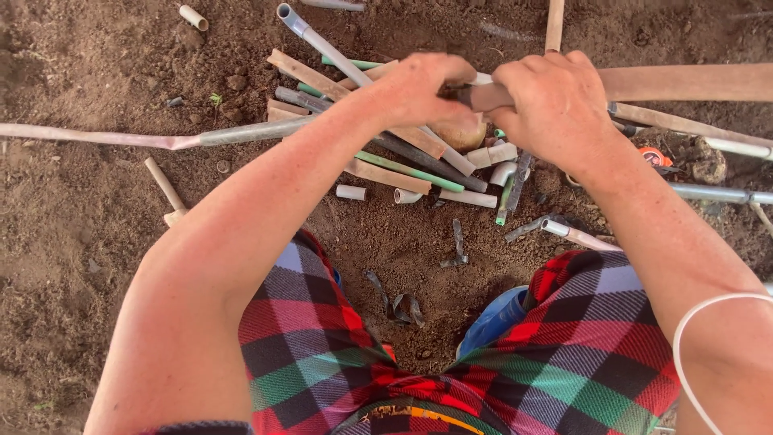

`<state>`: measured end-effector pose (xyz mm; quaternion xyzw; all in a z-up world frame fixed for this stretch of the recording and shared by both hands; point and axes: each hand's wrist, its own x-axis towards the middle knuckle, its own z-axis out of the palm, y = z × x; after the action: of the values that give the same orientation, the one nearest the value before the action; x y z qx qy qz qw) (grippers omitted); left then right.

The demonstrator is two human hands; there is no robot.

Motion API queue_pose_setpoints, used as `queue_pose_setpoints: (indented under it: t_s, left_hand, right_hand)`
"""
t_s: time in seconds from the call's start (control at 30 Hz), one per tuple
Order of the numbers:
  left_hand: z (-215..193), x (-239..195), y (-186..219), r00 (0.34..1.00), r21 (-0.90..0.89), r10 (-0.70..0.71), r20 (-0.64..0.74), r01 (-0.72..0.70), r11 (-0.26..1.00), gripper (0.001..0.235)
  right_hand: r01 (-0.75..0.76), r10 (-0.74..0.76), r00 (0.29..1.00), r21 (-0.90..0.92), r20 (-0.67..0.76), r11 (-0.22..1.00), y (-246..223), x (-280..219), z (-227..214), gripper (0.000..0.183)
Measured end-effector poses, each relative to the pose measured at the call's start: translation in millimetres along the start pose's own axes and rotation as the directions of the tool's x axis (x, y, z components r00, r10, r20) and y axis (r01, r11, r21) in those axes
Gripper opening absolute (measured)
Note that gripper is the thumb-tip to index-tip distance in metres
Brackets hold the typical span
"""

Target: The person kneels on the ground and assembles various plastic pipes and fittings. They connect different colored pipes using black connectors and tie them together with black tape. The person handles multiple pipe segments and fittings, arranging them into a larger structure.

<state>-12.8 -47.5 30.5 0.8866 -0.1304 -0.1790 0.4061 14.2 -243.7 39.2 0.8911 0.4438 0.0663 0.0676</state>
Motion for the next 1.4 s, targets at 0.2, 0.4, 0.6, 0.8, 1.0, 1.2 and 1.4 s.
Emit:
queue_pose_setpoints:
  t_s: [0.2, 0.4, 0.6, 0.8, 1.0, 1.2, 1.4]
  left_hand:
    - [21, 24, -22, 0.985, 0.157, -0.15, 0.083, 0.136, 0.978, 0.023]
    - [26, 36, -23, 0.978, 0.083, -0.152, 0.144, 0.142, 0.986, 0.014]
    - [20, 40, -24, 0.969, 0.097, -0.085, 0.231, 0.064, 0.993, 0.017]
    - [7, 34, -9, 0.958, 0.16, -0.111, 0.265, 0.07, 0.985, 0.065]
    - [-17, 12, 6, 0.92, -0.09, -0.254, 0.298, 0.292, 0.952, 0.046]
    - [-30, 8, 5, 0.955, -0.14, -0.211, 0.21, 0.243, 0.96, 0.059]
    - [-31, 7, 4, 0.959, -0.102, -0.2, 0.202, 0.224, 0.969, 0.054]
  right_hand:
    - [0.106, -0.105, 0.99, 0.002, -0.096, 0.994, -5, -10, -11, 0.013]
    - [0.045, -0.09, 0.983, -0.265, -0.163, 0.963, 9, -16, 21, 0.027]
    - [-0.034, 0.024, 0.999, -0.22, -0.048, 0.975, 14, -16, 27, 0.035]
    - [-0.026, 0.025, 0.995, 0.012, 0.095, 1.0, -9, -5, -27, 0.016]
    - [0.291, -0.23, 0.819, 0.035, -0.526, 0.956, -16, -17, -20, 0.01]
    - [0.059, 0.001, 0.992, 0.479, -0.124, 0.876, -50, -16, -26, 0.008]
    - [-0.722, 0.236, 0.69, 0.672, 0.684, 0.161, -64, 11, -28, 0.045]
